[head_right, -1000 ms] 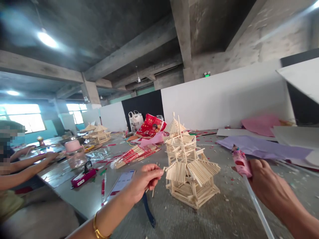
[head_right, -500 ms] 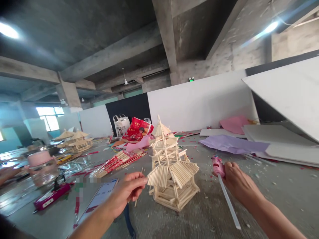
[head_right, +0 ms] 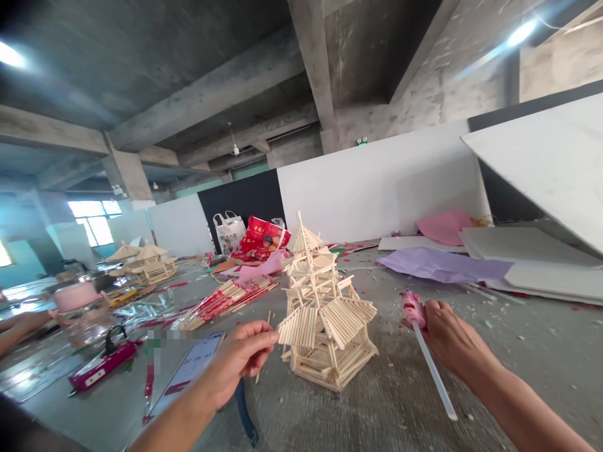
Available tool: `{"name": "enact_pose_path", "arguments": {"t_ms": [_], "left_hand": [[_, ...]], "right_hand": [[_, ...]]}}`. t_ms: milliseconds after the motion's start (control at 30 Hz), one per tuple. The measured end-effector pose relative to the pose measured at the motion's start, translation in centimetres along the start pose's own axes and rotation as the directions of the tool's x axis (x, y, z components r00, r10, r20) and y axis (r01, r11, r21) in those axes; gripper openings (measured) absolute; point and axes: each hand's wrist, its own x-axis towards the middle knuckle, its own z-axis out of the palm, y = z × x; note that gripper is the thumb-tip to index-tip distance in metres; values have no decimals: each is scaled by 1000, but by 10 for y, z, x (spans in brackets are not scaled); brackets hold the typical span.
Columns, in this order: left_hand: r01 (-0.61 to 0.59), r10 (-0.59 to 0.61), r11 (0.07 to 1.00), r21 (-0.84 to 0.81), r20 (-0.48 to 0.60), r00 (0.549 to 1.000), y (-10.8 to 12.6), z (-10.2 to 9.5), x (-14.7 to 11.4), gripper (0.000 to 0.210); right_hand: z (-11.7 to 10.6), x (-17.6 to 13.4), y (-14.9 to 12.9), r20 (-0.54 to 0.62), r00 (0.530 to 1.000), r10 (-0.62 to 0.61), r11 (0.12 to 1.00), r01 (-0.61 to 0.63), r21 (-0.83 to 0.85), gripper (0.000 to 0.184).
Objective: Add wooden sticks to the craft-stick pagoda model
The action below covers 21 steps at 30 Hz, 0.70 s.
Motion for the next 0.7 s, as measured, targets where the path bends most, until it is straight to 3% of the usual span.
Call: {"name": "enact_pose_path", "arguments": {"t_ms": [233,700], "left_hand": [[-7,7,1000,14,0,1000,-3,-2,1,18],[-22,23,997,78,-12,1000,3,0,-1,23]], "right_hand": [[-5,0,-4,93,995,-19,999,16,34,33],[-18,-2,-12,109,994,13,997,-22,76,29]]}}
